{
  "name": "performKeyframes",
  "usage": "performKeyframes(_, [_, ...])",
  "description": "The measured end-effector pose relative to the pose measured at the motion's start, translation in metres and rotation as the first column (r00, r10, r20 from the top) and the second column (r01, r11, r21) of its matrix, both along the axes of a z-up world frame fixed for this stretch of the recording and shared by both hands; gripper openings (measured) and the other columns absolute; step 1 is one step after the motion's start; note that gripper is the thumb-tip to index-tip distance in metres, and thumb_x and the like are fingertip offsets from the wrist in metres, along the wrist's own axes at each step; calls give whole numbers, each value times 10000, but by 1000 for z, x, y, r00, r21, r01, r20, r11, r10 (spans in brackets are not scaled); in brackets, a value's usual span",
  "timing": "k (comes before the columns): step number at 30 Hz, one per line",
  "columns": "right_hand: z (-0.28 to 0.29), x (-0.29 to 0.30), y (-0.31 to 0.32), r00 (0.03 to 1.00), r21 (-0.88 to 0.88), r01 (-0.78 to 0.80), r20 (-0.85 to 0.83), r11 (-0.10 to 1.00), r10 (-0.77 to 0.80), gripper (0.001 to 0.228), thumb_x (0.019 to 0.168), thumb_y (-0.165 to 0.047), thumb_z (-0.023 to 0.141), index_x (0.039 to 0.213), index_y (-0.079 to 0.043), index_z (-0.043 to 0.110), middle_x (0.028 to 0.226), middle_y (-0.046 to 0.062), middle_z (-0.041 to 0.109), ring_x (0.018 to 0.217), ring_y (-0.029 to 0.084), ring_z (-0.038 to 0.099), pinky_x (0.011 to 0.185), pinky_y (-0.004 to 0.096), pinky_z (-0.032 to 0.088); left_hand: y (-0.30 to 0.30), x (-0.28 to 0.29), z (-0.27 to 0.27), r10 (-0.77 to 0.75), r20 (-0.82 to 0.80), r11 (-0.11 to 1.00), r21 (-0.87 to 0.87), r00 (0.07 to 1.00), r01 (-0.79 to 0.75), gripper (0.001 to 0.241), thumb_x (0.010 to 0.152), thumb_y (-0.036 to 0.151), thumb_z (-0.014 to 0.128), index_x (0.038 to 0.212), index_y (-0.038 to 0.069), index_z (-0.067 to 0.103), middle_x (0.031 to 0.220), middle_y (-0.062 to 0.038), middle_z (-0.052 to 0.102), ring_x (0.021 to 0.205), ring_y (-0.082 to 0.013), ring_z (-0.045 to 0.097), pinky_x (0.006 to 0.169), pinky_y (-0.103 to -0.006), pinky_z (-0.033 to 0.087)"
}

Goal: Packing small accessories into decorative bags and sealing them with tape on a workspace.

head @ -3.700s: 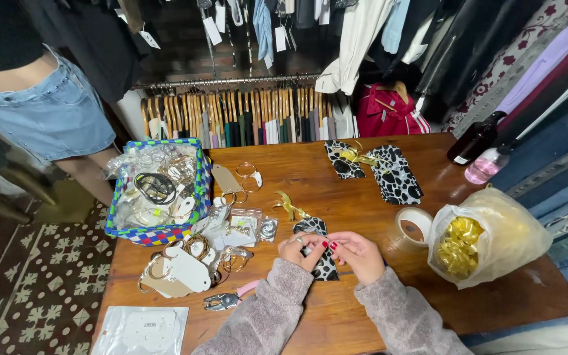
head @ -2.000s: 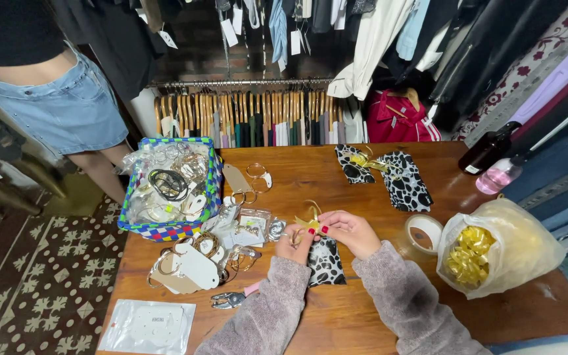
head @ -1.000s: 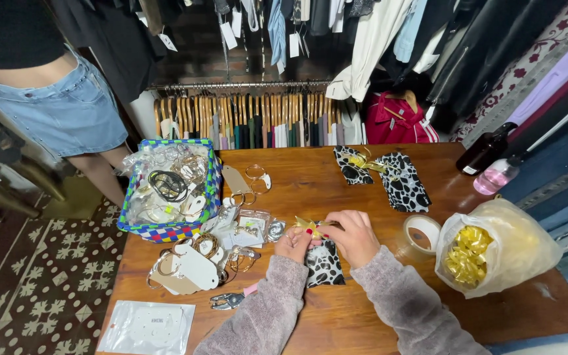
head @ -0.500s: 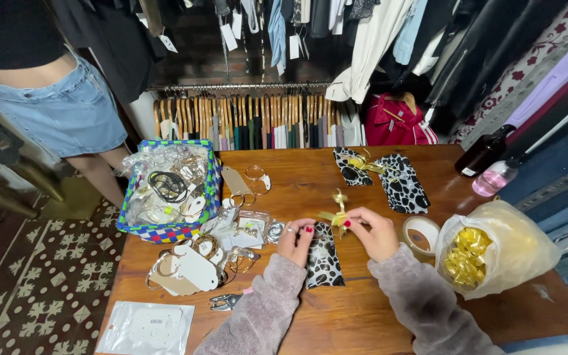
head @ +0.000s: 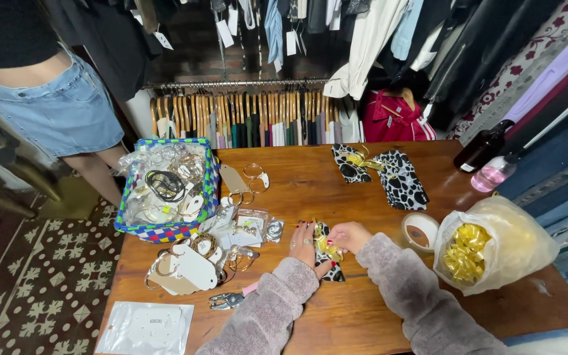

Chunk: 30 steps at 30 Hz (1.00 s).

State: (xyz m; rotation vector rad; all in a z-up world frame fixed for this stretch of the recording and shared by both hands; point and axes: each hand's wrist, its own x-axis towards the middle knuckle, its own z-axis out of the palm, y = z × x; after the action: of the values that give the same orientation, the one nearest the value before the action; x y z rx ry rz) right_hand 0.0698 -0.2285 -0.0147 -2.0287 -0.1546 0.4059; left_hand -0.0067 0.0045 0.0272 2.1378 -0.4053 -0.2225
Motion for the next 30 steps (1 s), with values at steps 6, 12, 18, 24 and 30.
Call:
performKeyframes(6, [12, 13, 10, 995, -454, -35, 69, 890, 75, 318, 886, -189, 871, 1066, -192, 609, 745, -26, 795, 486, 118, 755, 495, 241, 633, -4, 18, -40, 9, -23, 1000, -10, 1000, -9, 1205, 892, 398, 874, 1794, 188, 103, 1846, -216, 54, 1715, -432, 47, 1423, -517, 124])
performKeyframes(12, [-69, 56, -33, 918, -653, -328, -51, 683, 392, 731, 546, -244, 1089, 1036, -243, 546, 902, -12, 814, 933, 317, 824, 880, 412, 654, -5, 17, -32, 40, -84, 999, 2, 996, -40, 1218, 882, 379, 898, 1798, 243, 106, 1863, -171, -27, 1726, -394, 9, 1432, -499, 122])
performKeyframes(18, [71, -9, 23, 965, -734, -176, 2, 656, 261, 613, 1019, -453, 786, 1464, -277, 402, 979, -17, 840, 1016, 291, 812, 1009, 482, 630, 1, 17, -21, 115, 18, 976, -187, 993, -109, 944, 908, 157, 807, 1718, 287, 340, 1800, -106, 165, 1677, -365, 252, 1398, -493, 284])
performKeyframes(24, [6, 7, -12, 958, -118, -220, 160, 968, 237, 377, 925, -351, 936, 1200, -143, 784, 1240, 159, 637, 1026, 295, 723, 848, 402, 666, 2, 0, 62, 285, -422, 669, -555, 860, -494, 840, 842, -62, 705, 1545, 382, 584, 1741, 30, 306, 1630, -194, 372, 1392, -356, 325])
performKeyframes(30, [49, -26, -12, 986, 300, -108, -91, 948, 141, 524, 955, -204, 927, 1283, -157, 520, 1127, 49, 745, 897, 132, 782, 800, 295, 715, -3, 13, -1, 254, -66, 653, -724, 965, -222, 681, 871, -201, 699, 1475, 98, 603, 1681, -124, 334, 1477, -317, 597, 1096, -369, 655])
